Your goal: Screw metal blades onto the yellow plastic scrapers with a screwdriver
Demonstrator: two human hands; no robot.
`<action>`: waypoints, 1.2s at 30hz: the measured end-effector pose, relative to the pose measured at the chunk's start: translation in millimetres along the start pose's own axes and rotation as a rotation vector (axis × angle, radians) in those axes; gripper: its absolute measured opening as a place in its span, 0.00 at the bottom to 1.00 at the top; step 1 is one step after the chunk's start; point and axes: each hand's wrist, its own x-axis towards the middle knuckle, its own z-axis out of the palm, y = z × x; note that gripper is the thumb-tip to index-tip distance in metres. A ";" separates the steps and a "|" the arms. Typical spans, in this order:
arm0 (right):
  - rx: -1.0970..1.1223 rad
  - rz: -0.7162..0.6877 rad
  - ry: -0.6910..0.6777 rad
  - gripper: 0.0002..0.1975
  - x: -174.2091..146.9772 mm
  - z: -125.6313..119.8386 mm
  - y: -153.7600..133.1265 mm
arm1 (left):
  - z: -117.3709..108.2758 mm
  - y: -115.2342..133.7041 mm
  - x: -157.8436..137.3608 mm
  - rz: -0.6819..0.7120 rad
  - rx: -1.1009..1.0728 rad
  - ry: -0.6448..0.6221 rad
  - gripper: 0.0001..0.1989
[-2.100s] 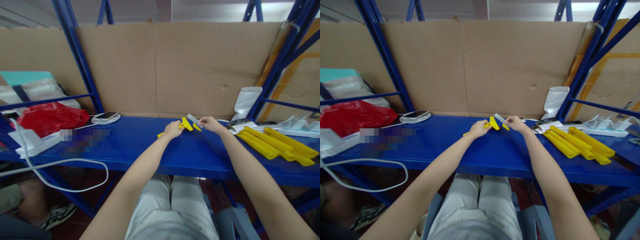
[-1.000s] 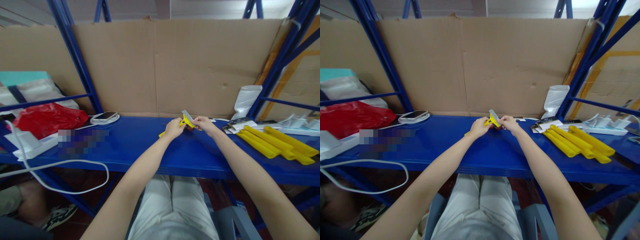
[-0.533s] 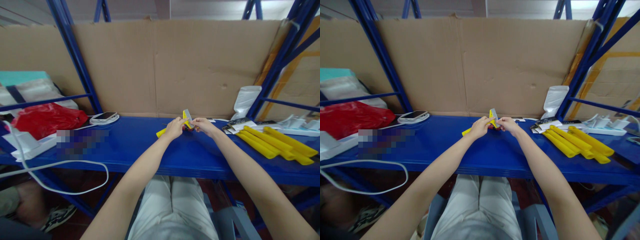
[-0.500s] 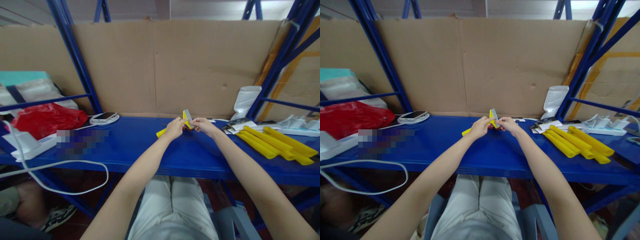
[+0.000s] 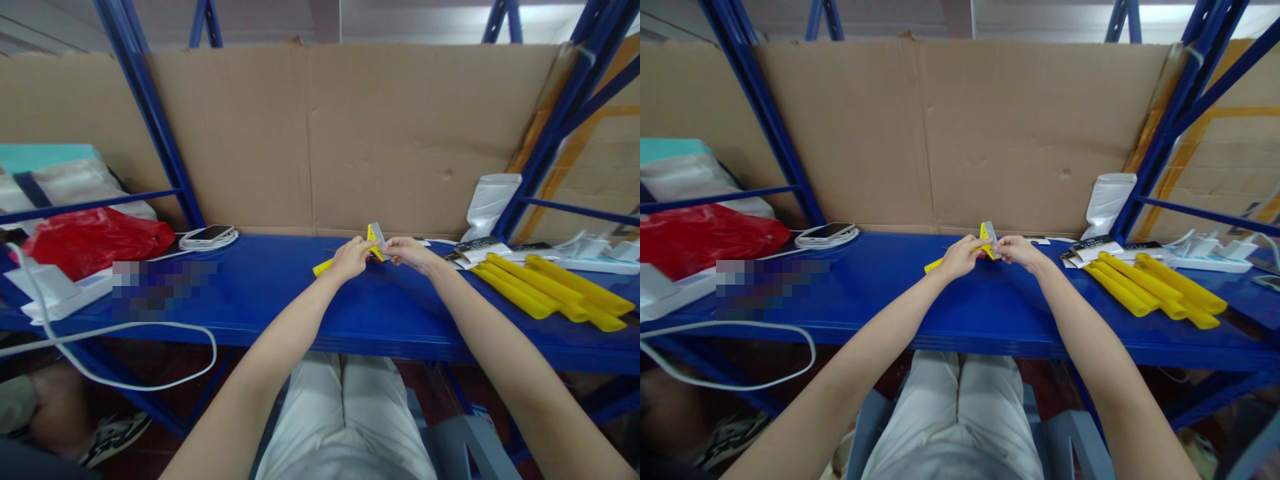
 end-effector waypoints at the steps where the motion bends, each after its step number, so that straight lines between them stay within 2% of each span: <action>1: 0.006 0.010 -0.002 0.10 -0.5 -0.7 -1.1 | 0.4 0.0 0.3 0.006 -0.010 0.005 0.23; 6: 0.092 0.018 0.038 0.08 -1.7 -1.4 -5.8 | 2.5 1.0 1.3 0.038 -0.031 0.014 0.22; 13: -0.032 -0.031 0.284 0.12 5.2 6.1 -1.2 | 1.3 12.0 -3.3 0.103 0.123 -0.092 0.22; 19: -0.027 -0.052 0.286 0.11 5.7 4.0 0.2 | -0.5 20.8 -5.6 0.127 0.181 -0.142 0.23; 26: -0.034 -0.008 0.266 0.08 11.9 -3.3 8.3 | 1.3 14.1 -2.5 0.086 0.194 -0.178 0.24; 28: -0.181 -0.034 0.314 0.09 17.4 -9.7 15.8 | 1.8 10.2 -1.5 0.059 0.195 -0.175 0.24; 31: -0.654 -0.059 0.355 0.09 23.9 -18.0 28.1 | 1.7 4.9 -0.7 0.015 0.200 -0.171 0.24; 33: -0.946 -0.019 0.303 0.10 24.9 -19.3 33.7 | 1.5 2.4 -0.7 -0.009 0.201 -0.176 0.25; 36: -1.196 0.096 0.231 0.17 22.8 -14.8 35.7 | 1.3 0.9 -0.7 -0.029 0.193 -0.187 0.25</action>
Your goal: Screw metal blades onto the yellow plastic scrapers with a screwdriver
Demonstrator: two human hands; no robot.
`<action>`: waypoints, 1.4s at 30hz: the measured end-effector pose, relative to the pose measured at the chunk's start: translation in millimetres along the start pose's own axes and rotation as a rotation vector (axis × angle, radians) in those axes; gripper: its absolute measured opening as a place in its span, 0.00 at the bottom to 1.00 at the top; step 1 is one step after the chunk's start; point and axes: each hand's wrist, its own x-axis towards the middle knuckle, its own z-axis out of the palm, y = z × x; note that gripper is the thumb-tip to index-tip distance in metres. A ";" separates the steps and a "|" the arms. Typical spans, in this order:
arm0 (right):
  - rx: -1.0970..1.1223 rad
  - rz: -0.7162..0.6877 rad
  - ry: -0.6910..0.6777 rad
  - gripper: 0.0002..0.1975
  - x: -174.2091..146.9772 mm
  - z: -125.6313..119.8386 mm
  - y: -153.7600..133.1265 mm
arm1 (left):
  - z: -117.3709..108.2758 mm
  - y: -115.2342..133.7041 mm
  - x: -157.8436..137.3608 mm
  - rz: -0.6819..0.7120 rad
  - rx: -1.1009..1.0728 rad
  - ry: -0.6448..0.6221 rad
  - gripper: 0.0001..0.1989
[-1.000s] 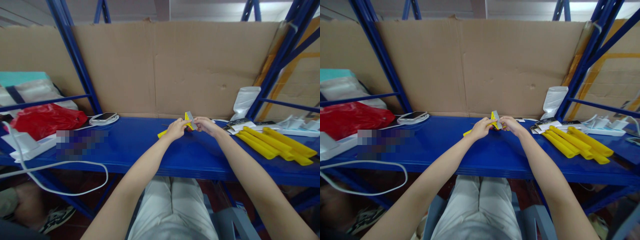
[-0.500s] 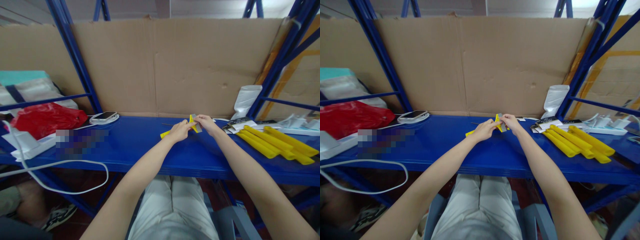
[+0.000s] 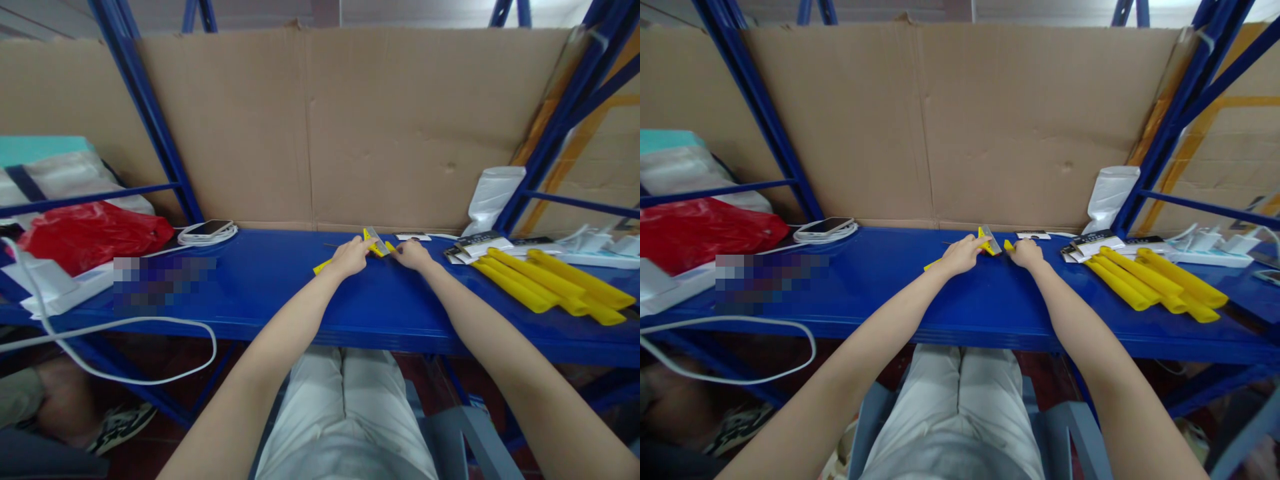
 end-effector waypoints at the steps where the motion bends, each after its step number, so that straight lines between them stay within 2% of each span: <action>1: -0.049 0.009 -0.015 0.18 -1.3 0.2 -2.2 | 0.1 0.0 0.0 -0.002 -0.004 -0.002 0.25; 10: -0.240 -0.077 -0.067 0.21 -2.4 -2.1 -12.7 | 1.6 1.2 0.3 -0.008 0.009 -0.029 0.25; 18: -0.130 0.050 -0.016 0.19 -6.5 -10.1 -6.2 | 2.4 1.1 0.5 -0.006 0.017 -0.017 0.26; 21: 0.050 0.101 0.104 0.16 -4.4 -14.6 2.8 | 3.3 0.9 0.6 0.005 0.003 -0.006 0.27; 25: 0.407 0.132 0.338 0.09 1.7 -19.1 14.3 | 3.2 1.0 0.4 0.003 -0.016 -0.002 0.27; 28: 0.756 0.192 0.400 0.07 5.5 -20.6 16.4 | 2.0 1.8 0.0 -0.001 -0.015 -0.008 0.26; 32: 1.109 0.241 0.319 0.11 4.3 -21.3 10.7 | 0.4 2.8 -0.6 -0.002 -0.002 -0.022 0.24; 37: 1.393 0.346 0.129 0.07 -3.5 -26.3 1.5 | -1.3 3.3 -1.3 0.001 0.002 -0.022 0.24; 39: 1.513 0.393 0.060 0.09 -5.3 -29.9 -0.1 | -2.0 3.5 -1.5 -0.002 0.000 -0.026 0.24; 42: 1.609 0.382 0.011 0.10 -6.2 -34.8 -0.3 | -1.9 3.8 -1.2 -0.006 -0.005 -0.022 0.25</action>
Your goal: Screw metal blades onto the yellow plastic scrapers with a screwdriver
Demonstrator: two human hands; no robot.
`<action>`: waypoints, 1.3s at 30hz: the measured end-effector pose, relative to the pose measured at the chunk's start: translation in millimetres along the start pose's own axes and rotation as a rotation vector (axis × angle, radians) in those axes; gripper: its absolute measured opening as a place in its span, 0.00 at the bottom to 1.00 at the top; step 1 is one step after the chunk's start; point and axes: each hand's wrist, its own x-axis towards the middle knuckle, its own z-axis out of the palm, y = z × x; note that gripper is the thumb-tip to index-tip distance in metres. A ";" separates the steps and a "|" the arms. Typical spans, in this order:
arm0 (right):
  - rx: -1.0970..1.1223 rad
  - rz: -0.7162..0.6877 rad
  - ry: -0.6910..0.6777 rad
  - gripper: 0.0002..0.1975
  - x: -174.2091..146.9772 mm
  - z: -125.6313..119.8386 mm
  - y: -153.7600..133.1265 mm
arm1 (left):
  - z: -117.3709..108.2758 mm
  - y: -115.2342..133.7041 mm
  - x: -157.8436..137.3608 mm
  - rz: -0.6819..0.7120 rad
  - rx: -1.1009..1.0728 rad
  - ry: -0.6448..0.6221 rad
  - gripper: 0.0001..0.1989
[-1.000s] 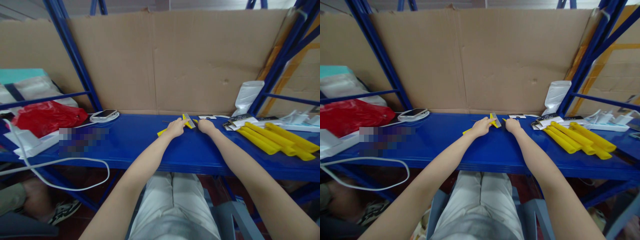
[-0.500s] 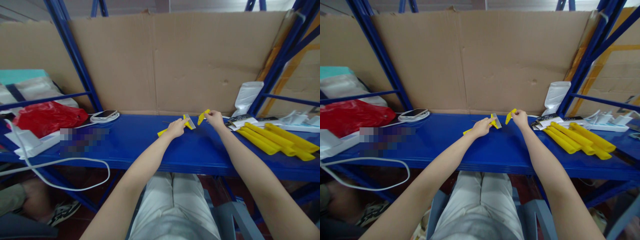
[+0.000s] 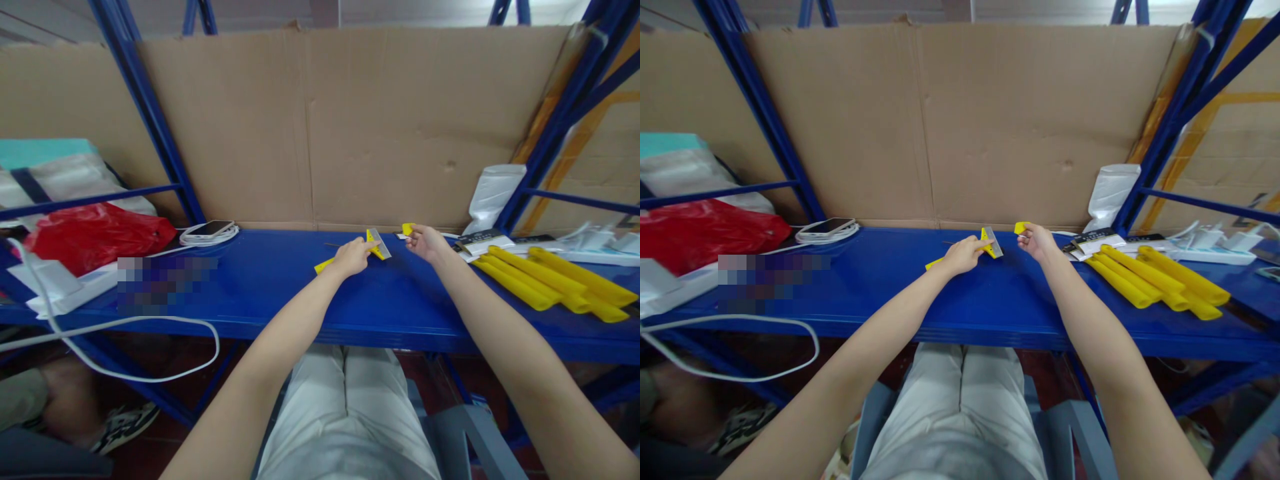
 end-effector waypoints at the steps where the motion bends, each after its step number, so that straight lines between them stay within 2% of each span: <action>1: -0.006 -0.010 -0.022 0.10 -0.5 0.1 -1.1 | 0.4 0.0 0.3 -0.001 -0.003 0.005 0.25; 5: -0.088 -0.060 -0.097 0.09 -4.4 3.8 -2.7 | 2.9 -0.5 1.3 0.000 -0.034 0.027 0.26; 8: -0.088 -0.066 -0.079 0.08 -8.0 9.8 -1.0 | 4.0 -0.4 1.4 -0.001 -0.068 0.048 0.28; 13: -0.195 -0.162 -0.047 0.05 -7.0 17.1 5.8 | 2.8 1.8 1.3 -0.019 -0.095 0.038 0.27; 23: -0.512 -0.355 -0.095 0.16 -13.2 25.0 14.2 | 0.9 4.1 0.3 0.014 -0.109 0.026 0.21; 31: -0.512 -0.346 -0.078 0.12 -8.2 26.2 17.7 | 2.5 1.8 0.7 0.052 -0.120 0.048 0.19; 39: -0.519 -0.375 -0.063 0.14 -8.4 24.1 20.4 | 3.6 0.6 0.2 0.089 -0.165 0.105 0.18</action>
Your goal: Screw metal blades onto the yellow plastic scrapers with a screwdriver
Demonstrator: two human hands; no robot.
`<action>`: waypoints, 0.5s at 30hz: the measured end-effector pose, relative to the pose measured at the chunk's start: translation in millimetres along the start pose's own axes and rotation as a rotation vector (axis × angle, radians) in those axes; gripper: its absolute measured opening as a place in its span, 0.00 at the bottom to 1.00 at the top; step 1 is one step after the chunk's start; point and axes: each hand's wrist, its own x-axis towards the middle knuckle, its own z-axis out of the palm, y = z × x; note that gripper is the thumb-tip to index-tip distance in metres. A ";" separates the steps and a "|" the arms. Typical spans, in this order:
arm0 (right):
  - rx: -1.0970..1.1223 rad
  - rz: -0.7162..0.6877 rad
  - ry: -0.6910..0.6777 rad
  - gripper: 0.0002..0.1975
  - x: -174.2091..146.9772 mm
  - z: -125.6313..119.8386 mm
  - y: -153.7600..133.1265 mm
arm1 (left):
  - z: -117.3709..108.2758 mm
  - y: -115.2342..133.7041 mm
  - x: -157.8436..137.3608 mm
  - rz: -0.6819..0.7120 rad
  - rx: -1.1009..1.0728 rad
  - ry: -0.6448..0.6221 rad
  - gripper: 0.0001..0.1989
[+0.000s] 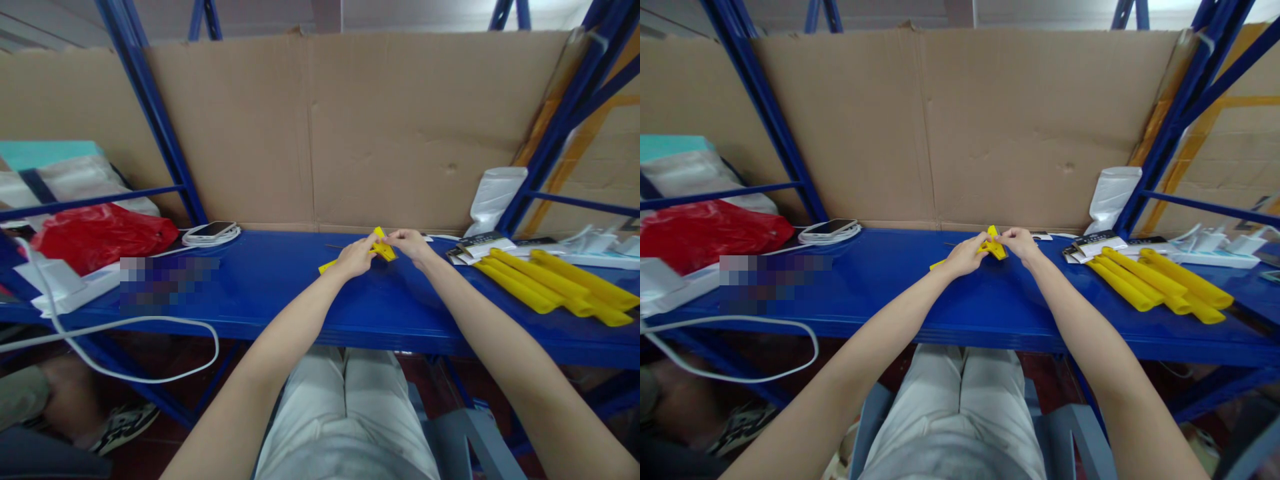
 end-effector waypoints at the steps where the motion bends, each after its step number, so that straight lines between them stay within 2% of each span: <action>1: -0.009 -0.008 -0.002 0.14 -0.5 0.6 0.2 | 0.1 -0.3 0.1 0.001 -0.004 0.005 0.18; 5: -0.071 -0.074 0.040 0.12 3.1 1.3 2.3 | -0.1 -0.9 0.9 -0.003 -0.020 0.019 0.18; 9: -0.236 -0.145 0.179 0.02 17.7 -14.5 12.0 | 0.7 -1.8 2.4 -0.010 -0.049 0.034 0.17; 12: -0.550 -0.208 0.260 0.08 28.5 -36.0 25.8 | 3.2 -3.8 4.2 -0.012 -0.075 0.055 0.14; 15: -0.798 -0.122 0.245 0.14 32.8 -52.2 40.4 | 5.7 -5.8 6.0 -0.007 -0.091 0.072 0.12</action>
